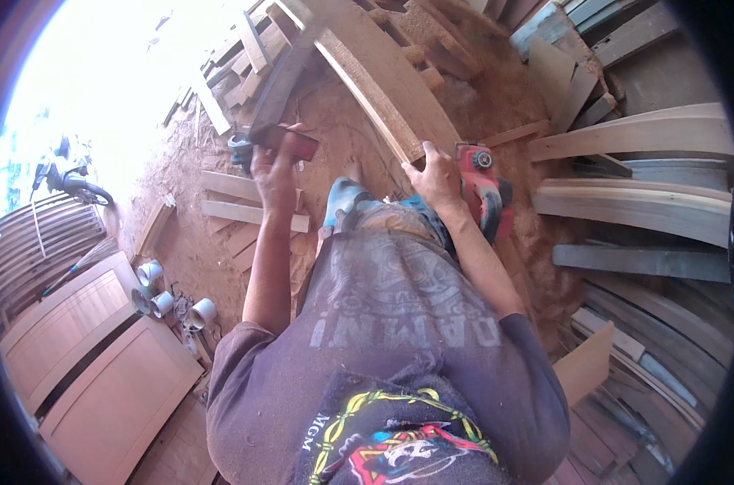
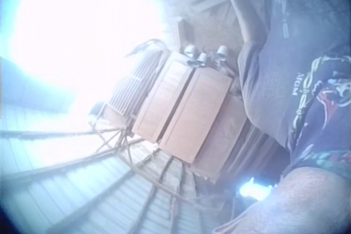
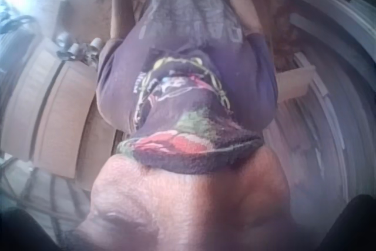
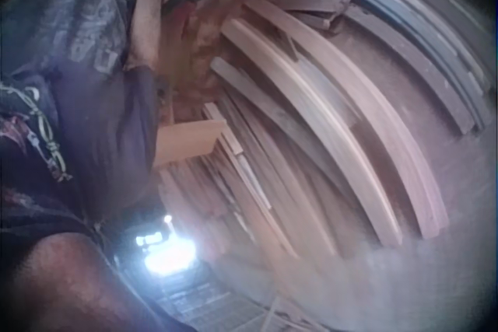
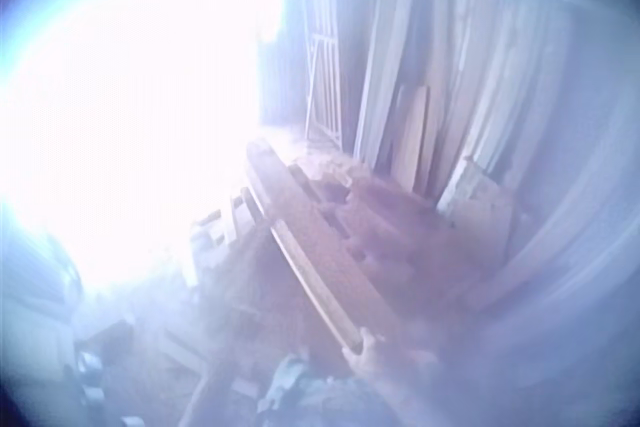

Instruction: The person uses a handheld electric sander to smooth the surface of a wooden plank. They repeatedly sand the plank, rotate it to access different sides, and occasionally pause to inspect the surface.

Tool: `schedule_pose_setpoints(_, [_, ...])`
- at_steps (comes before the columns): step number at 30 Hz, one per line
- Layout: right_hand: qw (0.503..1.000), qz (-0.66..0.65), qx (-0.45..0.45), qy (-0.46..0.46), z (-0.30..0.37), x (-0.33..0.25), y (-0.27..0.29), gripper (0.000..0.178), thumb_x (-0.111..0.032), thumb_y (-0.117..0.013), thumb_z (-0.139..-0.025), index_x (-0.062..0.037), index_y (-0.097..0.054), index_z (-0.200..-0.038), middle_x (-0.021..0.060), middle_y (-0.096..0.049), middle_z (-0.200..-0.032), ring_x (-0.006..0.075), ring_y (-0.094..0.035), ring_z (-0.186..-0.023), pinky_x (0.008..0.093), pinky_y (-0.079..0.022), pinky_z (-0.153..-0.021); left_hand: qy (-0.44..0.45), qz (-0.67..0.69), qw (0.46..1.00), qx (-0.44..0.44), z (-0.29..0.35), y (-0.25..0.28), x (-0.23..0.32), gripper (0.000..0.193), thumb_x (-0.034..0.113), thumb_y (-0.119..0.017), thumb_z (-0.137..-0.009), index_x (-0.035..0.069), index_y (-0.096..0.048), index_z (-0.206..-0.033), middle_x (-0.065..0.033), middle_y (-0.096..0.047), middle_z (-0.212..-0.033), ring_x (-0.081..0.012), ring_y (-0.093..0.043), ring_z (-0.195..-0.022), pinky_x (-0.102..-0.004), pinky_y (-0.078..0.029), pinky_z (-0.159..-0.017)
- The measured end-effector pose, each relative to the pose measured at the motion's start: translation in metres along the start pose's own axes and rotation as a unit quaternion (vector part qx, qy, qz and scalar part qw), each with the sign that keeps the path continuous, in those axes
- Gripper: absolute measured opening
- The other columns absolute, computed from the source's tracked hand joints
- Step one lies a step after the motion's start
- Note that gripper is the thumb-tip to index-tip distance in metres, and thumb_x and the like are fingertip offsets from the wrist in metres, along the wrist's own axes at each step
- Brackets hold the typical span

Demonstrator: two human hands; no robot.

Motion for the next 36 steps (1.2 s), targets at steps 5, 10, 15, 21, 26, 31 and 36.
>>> schedule_pose_setpoints(5, [0.969, 0.051, 0.183, 0.157, 0.044, -0.010, 0.058, 0.067, -0.033, -0.084, -0.090, 0.0020, -0.057, -0.141, 0.0250, -0.062, -0.136, 0.0412, -0.060, -0.128, 0.0500, -0.050, -0.109, 0.009, 0.037, 0.984, 0.172, -0.002, 0.032, 0.004, 0.028, 0.014, -0.072, -0.103, 0.006, -0.062, -0.128, -0.0065, -0.074, -0.108, -0.0149, -0.070, -0.099, -0.0309, -0.058, -0.084])
schedule_pose_setpoints(10, [0.948, 0.154, 0.265, 0.080, 0.097, 0.008, 0.100, 0.060, -0.037, -0.081, -0.095, 0.0021, -0.059, -0.135, 0.0198, -0.067, -0.122, 0.0300, -0.069, -0.109, 0.0444, -0.058, -0.092, 0.101, 0.054, 0.972, 0.205, -0.015, 0.065, -0.073, 0.026, 0.014, -0.075, -0.099, 0.005, -0.059, -0.119, -0.0073, -0.070, -0.101, -0.0180, -0.072, -0.085, -0.0333, -0.060, -0.071])
schedule_pose_setpoints(15, [0.864, -0.414, 0.013, -0.287, 0.116, 0.056, 0.070, 0.050, -0.045, -0.067, -0.106, 0.0010, -0.063, -0.125, 0.0040, -0.065, -0.082, 0.0110, -0.062, -0.066, 0.0283, -0.050, -0.058, 0.277, 0.011, 0.953, 0.119, -0.009, 0.010, -0.134, 0.028, 0.027, -0.079, -0.098, 0.006, -0.061, -0.103, -0.0072, -0.067, -0.091, -0.0204, -0.071, -0.080, -0.0341, -0.062, -0.067])
schedule_pose_setpoints(21, [0.837, -0.478, -0.022, -0.265, 0.103, 0.039, 0.098, 0.058, -0.051, -0.056, -0.110, 0.0042, -0.065, -0.123, -0.0002, -0.055, -0.073, 0.0083, -0.051, -0.059, 0.0248, -0.040, -0.054, 0.351, 0.014, 0.936, -0.015, -0.020, -0.058, -0.176, 0.041, 0.040, -0.082, -0.096, 0.005, -0.061, -0.102, -0.0068, -0.067, -0.091, -0.0196, -0.073, -0.078, -0.0323, -0.057, -0.059])
schedule_pose_setpoints(26, [0.866, -0.446, -0.072, -0.213, 0.107, 0.006, 0.137, 0.055, -0.052, -0.057, -0.110, 0.0022, -0.068, -0.109, -0.0023, -0.051, -0.069, 0.0054, -0.048, -0.056, 0.0229, -0.038, -0.049, 0.408, 0.096, 0.908, 0.008, -0.023, -0.082, -0.197, 0.047, 0.047, -0.082, -0.095, 0.005, -0.061, -0.102, -0.0059, -0.067, -0.091, -0.0192, -0.073, -0.079, -0.0320, -0.057, -0.060])
schedule_pose_setpoints(31, [0.895, -0.355, -0.148, -0.227, 0.089, -0.018, 0.125, 0.044, -0.043, -0.061, -0.109, -0.0031, -0.070, -0.093, -0.0040, -0.055, -0.069, 0.0032, -0.048, -0.055, 0.0216, -0.037, -0.048, 0.424, 0.140, 0.895, -0.020, -0.021, -0.083, -0.221, 0.048, 0.047, -0.084, -0.094, 0.006, -0.061, -0.103, -0.0044, -0.067, -0.091, -0.0170, -0.073, -0.081, -0.0310, -0.059, -0.065])
schedule_pose_setpoints(36, [0.889, -0.358, -0.175, -0.225, 0.059, -0.036, 0.116, 0.043, -0.042, -0.062, -0.108, -0.0073, -0.064, -0.084, -0.0049, -0.054, -0.066, 0.0027, -0.048, -0.054, 0.0219, -0.036, -0.047, 0.426, 0.153, 0.891, -0.032, -0.019, -0.085, -0.219, 0.045, 0.045, -0.084, -0.094, 0.007, -0.062, -0.106, -0.0036, -0.068, -0.091, -0.0146, -0.071, -0.080, -0.0295, -0.059, -0.066])
Point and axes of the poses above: each hand's wrist, its own z-axis away from the middle knuckle, its own y-axis out of the back of the hand, x = y × z, the point moved 2 cm from there along -z, towards the middle knuckle
